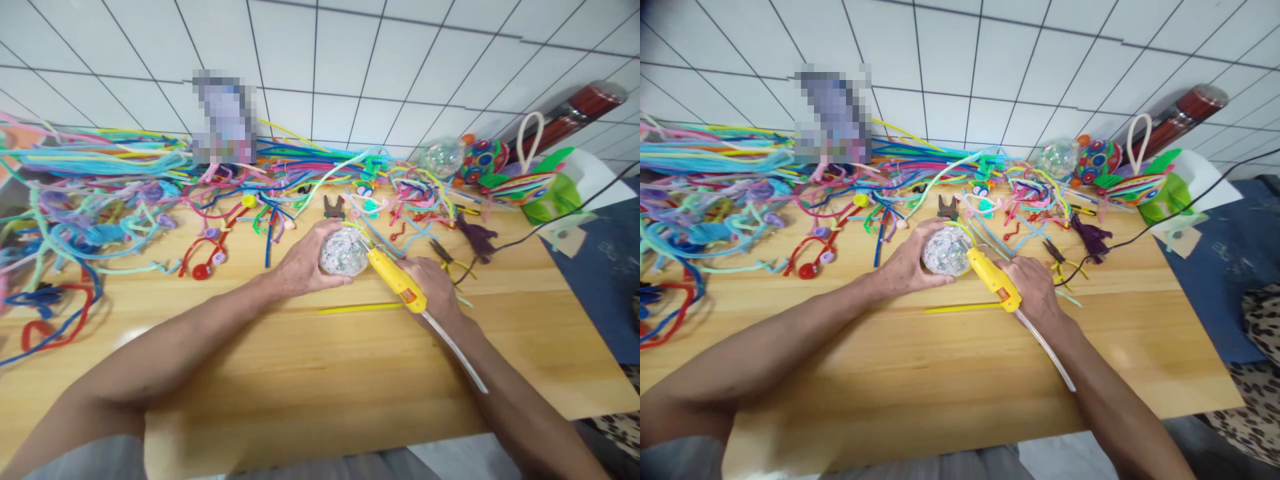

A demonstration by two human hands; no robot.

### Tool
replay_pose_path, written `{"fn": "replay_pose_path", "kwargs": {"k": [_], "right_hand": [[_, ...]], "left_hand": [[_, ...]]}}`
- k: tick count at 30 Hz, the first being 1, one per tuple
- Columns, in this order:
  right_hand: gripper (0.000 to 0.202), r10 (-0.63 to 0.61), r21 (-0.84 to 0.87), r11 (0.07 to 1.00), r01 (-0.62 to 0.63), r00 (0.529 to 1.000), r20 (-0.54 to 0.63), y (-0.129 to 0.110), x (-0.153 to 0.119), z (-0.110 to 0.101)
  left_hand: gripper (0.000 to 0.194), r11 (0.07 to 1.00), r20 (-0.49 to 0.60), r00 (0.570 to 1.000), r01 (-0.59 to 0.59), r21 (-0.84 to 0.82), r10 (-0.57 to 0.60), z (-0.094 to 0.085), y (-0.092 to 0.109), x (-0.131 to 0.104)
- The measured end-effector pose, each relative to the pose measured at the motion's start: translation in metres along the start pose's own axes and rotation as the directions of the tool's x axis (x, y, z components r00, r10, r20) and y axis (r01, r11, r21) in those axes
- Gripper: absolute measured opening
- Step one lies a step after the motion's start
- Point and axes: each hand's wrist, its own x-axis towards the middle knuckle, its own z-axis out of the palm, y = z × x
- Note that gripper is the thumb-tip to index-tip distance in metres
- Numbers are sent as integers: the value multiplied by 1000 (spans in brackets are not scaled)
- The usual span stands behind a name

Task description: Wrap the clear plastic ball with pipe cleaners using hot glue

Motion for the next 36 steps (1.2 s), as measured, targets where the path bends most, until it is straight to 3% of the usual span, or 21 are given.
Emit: {"fn": "replay_pose_path", "kwargs": {"k": [8,21,26,36], "right_hand": [[27,40,-46,998,-36,996,82,12,-7,1],[27,68,-16,998,-68,998,17,5,-2,2],[32,15,21,1000,-15,1000,-18,-4,-5,-3],[29,67,81,994,-67,998,5,-3,-10,2]], "left_hand": [[101,1000,16,1000,5,15,-5,2,-3,-2],[102,999,16,1000,22,26,-23,1,-1,-2],[100,1000,-6,1000,4,30,-4,1,2,-2],[100,997,1,999,-45,57,45,-1,5,0]]}}
